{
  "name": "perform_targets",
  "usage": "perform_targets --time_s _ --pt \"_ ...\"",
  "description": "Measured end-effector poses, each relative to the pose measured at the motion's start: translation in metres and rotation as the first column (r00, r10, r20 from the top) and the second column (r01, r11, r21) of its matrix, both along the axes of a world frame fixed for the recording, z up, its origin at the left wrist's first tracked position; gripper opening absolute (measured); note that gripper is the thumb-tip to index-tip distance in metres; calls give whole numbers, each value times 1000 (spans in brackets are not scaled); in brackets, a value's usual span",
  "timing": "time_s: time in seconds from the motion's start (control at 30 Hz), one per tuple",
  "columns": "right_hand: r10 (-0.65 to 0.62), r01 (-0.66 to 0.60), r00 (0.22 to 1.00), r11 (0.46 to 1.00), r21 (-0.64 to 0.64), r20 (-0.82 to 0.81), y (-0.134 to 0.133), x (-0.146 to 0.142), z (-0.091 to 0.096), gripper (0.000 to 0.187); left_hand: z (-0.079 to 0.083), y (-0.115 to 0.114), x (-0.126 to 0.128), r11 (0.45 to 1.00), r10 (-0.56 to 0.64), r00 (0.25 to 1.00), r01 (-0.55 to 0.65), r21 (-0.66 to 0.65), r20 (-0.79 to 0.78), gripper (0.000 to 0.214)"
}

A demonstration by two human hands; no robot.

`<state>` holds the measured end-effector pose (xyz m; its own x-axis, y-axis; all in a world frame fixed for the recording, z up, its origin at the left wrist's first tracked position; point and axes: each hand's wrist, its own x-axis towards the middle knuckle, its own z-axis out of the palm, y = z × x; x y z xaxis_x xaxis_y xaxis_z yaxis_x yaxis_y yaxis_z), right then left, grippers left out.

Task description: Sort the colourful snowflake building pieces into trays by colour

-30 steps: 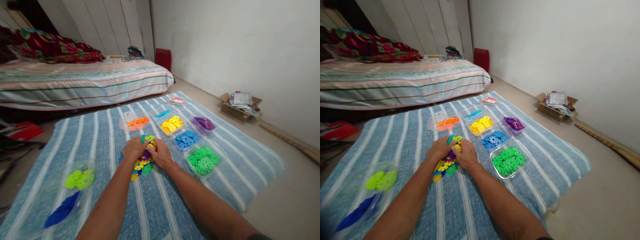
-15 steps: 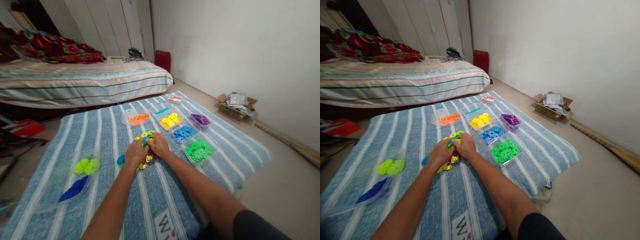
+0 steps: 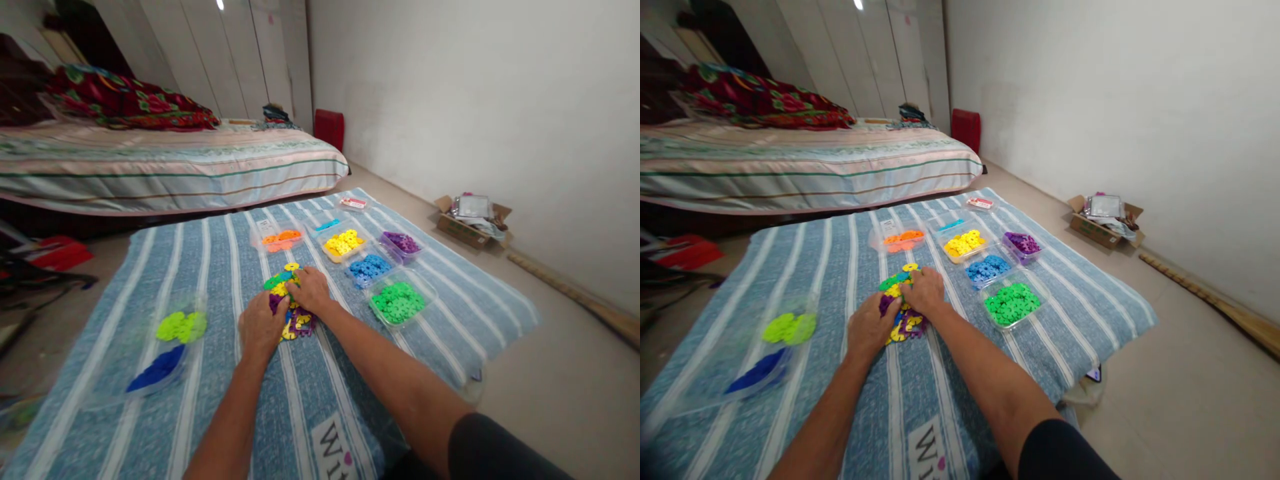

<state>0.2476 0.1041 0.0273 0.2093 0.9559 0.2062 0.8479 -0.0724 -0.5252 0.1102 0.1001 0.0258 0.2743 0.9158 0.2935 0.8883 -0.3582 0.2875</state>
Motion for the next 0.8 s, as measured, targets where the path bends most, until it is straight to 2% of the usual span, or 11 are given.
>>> perform_targets --time_s 0.1,0.2,0.43,0.57,0.8 --pt "23 -22 999 1000 -18 24 -6 -2 3 31 -2 -2 0 998 70 992 -69 -16 106 45" --pt "-7 9 999 1000 -30 46 -2 -4 9 37 -6 -1 -4 994 107 973 -109 2 206 48" --pt "-93 105 991 987 -124 100 37 -7 19 60 -19 -1 -15 991 93 961 -116 74 259 47" --pt "1 30 989 979 -202 148 46 -12 14 58 -20 -4 -17 991 95 948 -119 61 303 41" --pt "253 -217 955 951 -219 152 21 -14 7 35 -20 -10 -21 982 183 879 -184 -42 440 41"
